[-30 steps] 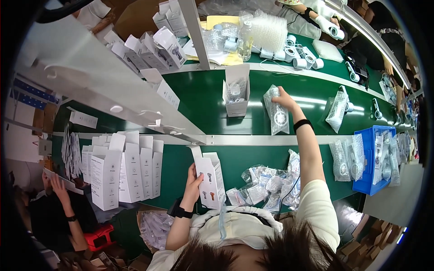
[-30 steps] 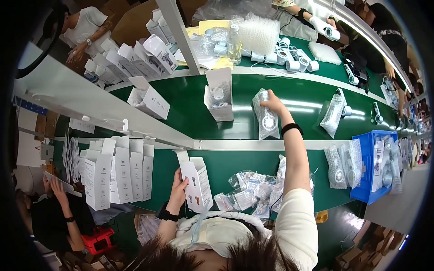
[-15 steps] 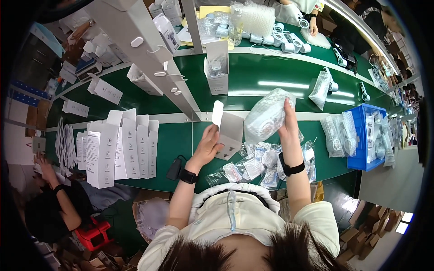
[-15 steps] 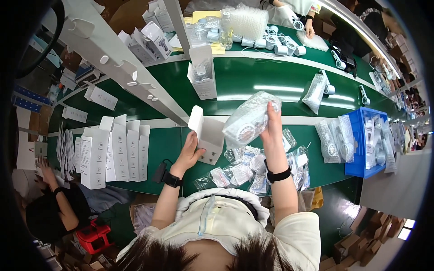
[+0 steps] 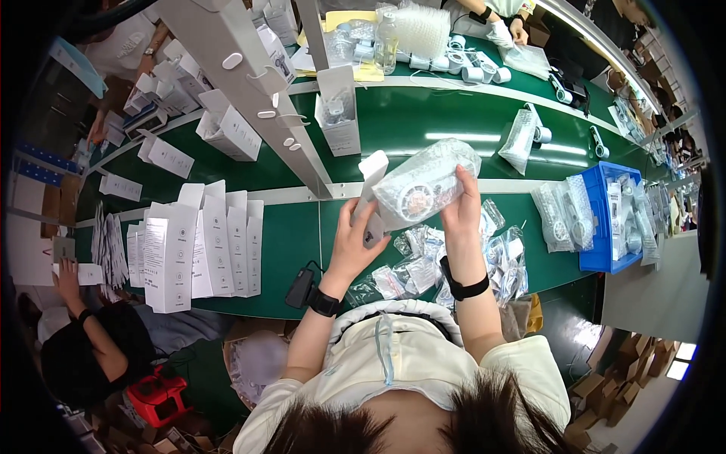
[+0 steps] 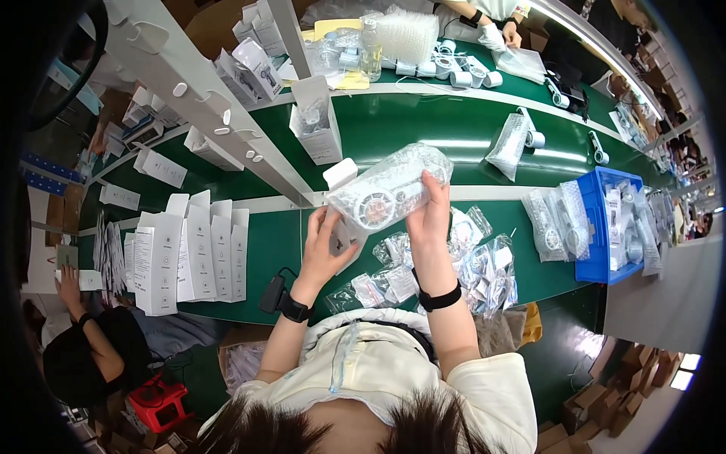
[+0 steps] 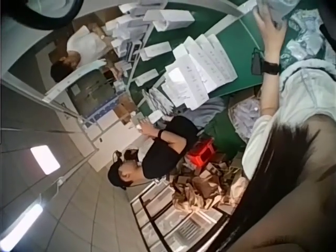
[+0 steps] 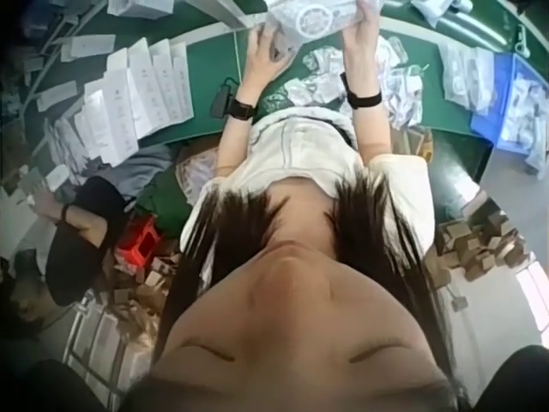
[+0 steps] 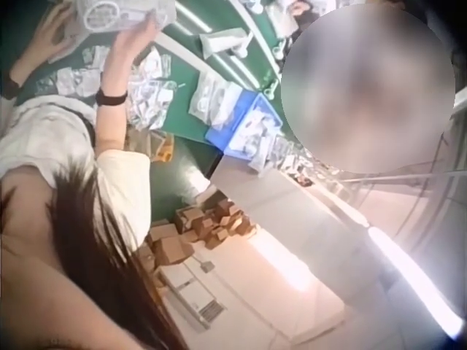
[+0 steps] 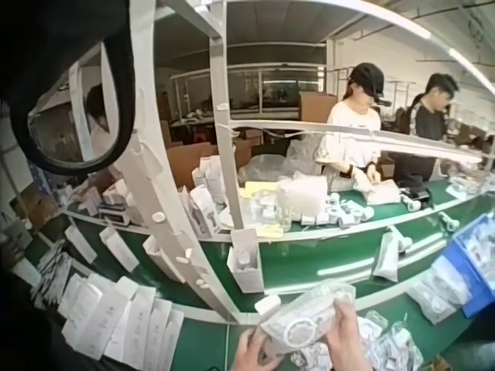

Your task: The person packages handheld fans by hand, placing a bubble-wrapped device and a small plastic bag into a white box. They then close the box flaps, set it aside, and repeat the process.

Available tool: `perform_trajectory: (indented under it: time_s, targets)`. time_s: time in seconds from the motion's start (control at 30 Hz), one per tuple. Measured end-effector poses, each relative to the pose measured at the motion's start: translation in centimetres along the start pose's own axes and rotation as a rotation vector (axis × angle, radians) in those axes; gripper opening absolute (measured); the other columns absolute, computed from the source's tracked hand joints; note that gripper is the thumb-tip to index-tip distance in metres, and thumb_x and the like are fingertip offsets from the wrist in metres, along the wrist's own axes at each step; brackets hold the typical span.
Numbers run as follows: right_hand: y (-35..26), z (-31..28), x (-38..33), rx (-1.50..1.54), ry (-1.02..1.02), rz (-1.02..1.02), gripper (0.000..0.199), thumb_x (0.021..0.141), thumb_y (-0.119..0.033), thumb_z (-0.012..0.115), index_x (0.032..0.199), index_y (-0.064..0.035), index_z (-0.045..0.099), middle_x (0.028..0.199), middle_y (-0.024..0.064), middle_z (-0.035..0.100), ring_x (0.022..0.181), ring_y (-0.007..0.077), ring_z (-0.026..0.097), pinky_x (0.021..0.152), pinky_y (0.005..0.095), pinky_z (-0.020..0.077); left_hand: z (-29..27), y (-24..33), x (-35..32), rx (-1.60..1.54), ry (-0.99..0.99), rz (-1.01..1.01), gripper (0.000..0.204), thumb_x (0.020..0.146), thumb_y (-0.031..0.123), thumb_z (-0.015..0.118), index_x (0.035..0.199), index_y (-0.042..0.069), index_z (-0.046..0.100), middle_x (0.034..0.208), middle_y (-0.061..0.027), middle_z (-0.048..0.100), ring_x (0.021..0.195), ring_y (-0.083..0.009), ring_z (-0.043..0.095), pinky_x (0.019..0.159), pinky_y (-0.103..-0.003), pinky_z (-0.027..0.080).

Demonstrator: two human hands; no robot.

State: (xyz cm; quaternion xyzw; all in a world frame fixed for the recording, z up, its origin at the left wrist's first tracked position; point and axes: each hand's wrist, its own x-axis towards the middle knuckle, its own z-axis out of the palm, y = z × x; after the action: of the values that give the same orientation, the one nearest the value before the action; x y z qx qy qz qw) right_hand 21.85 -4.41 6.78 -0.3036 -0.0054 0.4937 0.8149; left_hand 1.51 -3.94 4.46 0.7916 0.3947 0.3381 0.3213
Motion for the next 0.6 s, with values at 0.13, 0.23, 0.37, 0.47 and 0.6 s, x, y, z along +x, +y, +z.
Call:
perform_trajectory:
  time_s: [0.13, 0.23, 0.37, 0.47, 0.6]
  targets:
    - [3.4, 2.7, -2.2, -0.359, -0.019, -0.481, 0.042, 0.077, -0.005, 0.060, 0.114, -0.0036, 0.042, 0.111, 0.0106, 0.049, 0.099, 0.0233, 0.051, 0.088, 0.0364, 0.0406, 1.4, -1.1, -0.4, -0.050, 0.113, 0.026, 0.064, 0.059, 0.008, 0.075, 0.108, 0.006, 0.035, 0.115, -0.0180, 0.040, 0.104, -0.0342, 0.046, 0.085, -0.038, 0.042]
    - [4.3, 3.3, -3.1, -1.155, -0.307, -1.191, 0.044, 0.070, -0.006, 0.066, 0.109, -0.0050, 0.045, 0.106, 0.0123, 0.049, 0.099, 0.0267, 0.049, 0.082, 0.0354, 0.0410, 2.4, -2.7, -0.2, -0.116, 0.247, 0.001, 0.062, 0.058, 0.007, 0.076, 0.104, 0.005, 0.034, 0.114, -0.0205, 0.040, 0.104, -0.0359, 0.046, 0.084, -0.040, 0.042]
    - [2.1, 4.7, -3.8, -1.396, -0.715, -0.998, 0.034, 0.069, -0.010, 0.068, 0.099, -0.0061, 0.052, 0.105, 0.0146, 0.047, 0.097, 0.0306, 0.047, 0.080, 0.0363, 0.0407, 1.5, -4.1, 0.1, -0.126, 0.374, -0.032, 0.059, 0.058, 0.009, 0.077, 0.098, 0.004, 0.034, 0.115, -0.0251, 0.039, 0.104, -0.0399, 0.046, 0.082, -0.043, 0.042]
    - [1.4, 4.5, -3.0, -1.611, -0.788, -0.472, 0.030, 0.068, -0.014, 0.069, 0.095, -0.0065, 0.058, 0.107, 0.0139, 0.046, 0.097, 0.0327, 0.045, 0.080, 0.0365, 0.0410, 1.0, -3.9, 0.0, 0.012, 0.303, 0.080, 0.058, 0.058, 0.010, 0.077, 0.095, 0.005, 0.032, 0.116, -0.0254, 0.039, 0.104, -0.0404, 0.046, 0.083, -0.043, 0.041]
    - [2.5, 2.8, -3.7, -1.714, -0.860, -0.604, 0.033, 0.069, -0.016, 0.068, 0.100, -0.0088, 0.060, 0.107, 0.0126, 0.048, 0.097, 0.0294, 0.047, 0.079, 0.0358, 0.0416, 2.9, -2.8, -0.7, 0.015, 0.125, 0.057, 0.056, 0.059, 0.005, 0.074, 0.093, 0.007, 0.030, 0.114, -0.0216, 0.041, 0.102, -0.0339, 0.047, 0.084, -0.038, 0.040]
